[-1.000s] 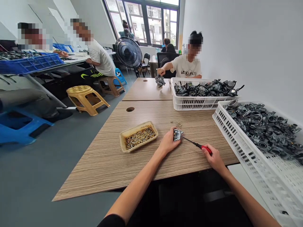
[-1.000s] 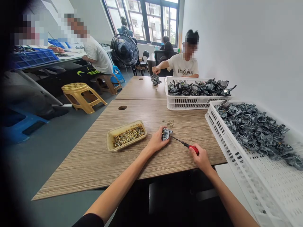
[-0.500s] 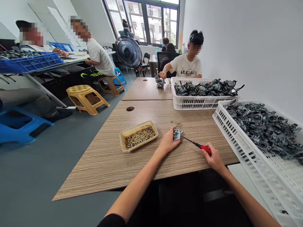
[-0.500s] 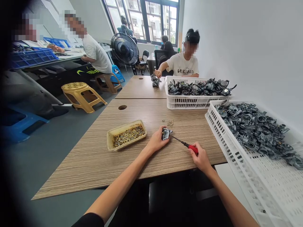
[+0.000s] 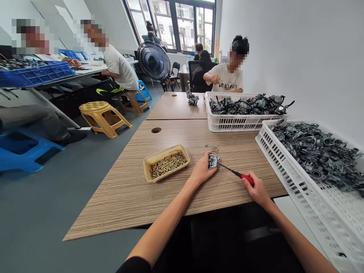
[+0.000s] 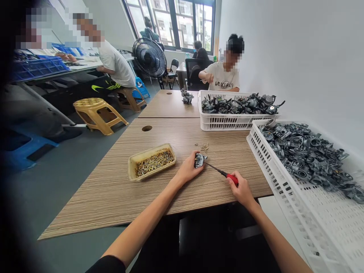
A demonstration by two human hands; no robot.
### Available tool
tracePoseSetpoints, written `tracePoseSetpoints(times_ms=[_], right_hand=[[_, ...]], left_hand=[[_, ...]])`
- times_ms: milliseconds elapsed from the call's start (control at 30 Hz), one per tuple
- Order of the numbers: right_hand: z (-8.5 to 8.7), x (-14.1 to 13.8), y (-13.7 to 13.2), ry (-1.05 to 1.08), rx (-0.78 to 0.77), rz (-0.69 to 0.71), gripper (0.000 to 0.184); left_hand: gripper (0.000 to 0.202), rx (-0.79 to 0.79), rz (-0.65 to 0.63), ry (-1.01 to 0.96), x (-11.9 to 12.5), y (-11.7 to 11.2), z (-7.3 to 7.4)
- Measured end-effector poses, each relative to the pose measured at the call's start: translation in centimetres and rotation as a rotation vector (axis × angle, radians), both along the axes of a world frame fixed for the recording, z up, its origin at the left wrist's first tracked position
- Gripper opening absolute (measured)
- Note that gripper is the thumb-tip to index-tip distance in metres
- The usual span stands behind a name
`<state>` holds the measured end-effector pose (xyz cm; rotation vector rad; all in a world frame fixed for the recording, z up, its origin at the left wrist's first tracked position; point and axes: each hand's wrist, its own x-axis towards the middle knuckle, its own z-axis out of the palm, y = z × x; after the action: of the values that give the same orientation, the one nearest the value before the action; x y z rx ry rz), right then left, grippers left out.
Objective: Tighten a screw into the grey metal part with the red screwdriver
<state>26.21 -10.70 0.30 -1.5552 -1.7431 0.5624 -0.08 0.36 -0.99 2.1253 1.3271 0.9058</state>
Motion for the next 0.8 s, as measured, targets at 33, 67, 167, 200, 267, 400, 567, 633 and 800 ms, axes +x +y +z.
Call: tracePoseSetpoints(times_ms=[33,67,167,200,267,400,567,633,800], right_hand=[[-0.02,0.01,-0.01,0.002,-0.004,0.001,0.031],[-0.01,0.01,-0.03,0.004,-0.010,0.003,0.031],[0.06,-0.03,-0.09,0.008,-0.016,0.010,0.031],[0.09,-0.05,-0.10,0.008,-0.016,0.011,0.031],[0.12,-0.08,-0.11,0.008,-0.018,0.018,0.031],[0.04,-0.05,-0.09,0.004,-0.026,0.024,0.031],[-0.08,-0.01,-0.08,-0.002,-0.022,0.025,0.030],[-0.07,-0.06,-0.09,-0.001,-0.020,0.028,0.030],[0.02,-0.23,-0.19,-0.005,-0.026,0.032,0.029]], left_hand=[[0.058,0.000,0.002,0.005,0.00,-0.01,0.02],[0.058,0.000,0.004,0.009,-0.01,-0.02,0.03],[0.057,0.001,0.001,0.010,-0.01,-0.05,0.10],[0.056,0.001,-0.001,0.008,-0.01,-0.06,0.12],[0.056,0.001,0.000,0.002,-0.01,-0.07,0.16],[0.055,0.001,0.000,-0.006,0.01,-0.09,0.22],[0.056,-0.007,0.009,0.003,0.02,-0.08,0.26],[0.056,-0.006,0.013,-0.001,0.04,-0.08,0.25],[0.055,-0.003,0.021,-0.014,0.08,-0.12,0.26]])
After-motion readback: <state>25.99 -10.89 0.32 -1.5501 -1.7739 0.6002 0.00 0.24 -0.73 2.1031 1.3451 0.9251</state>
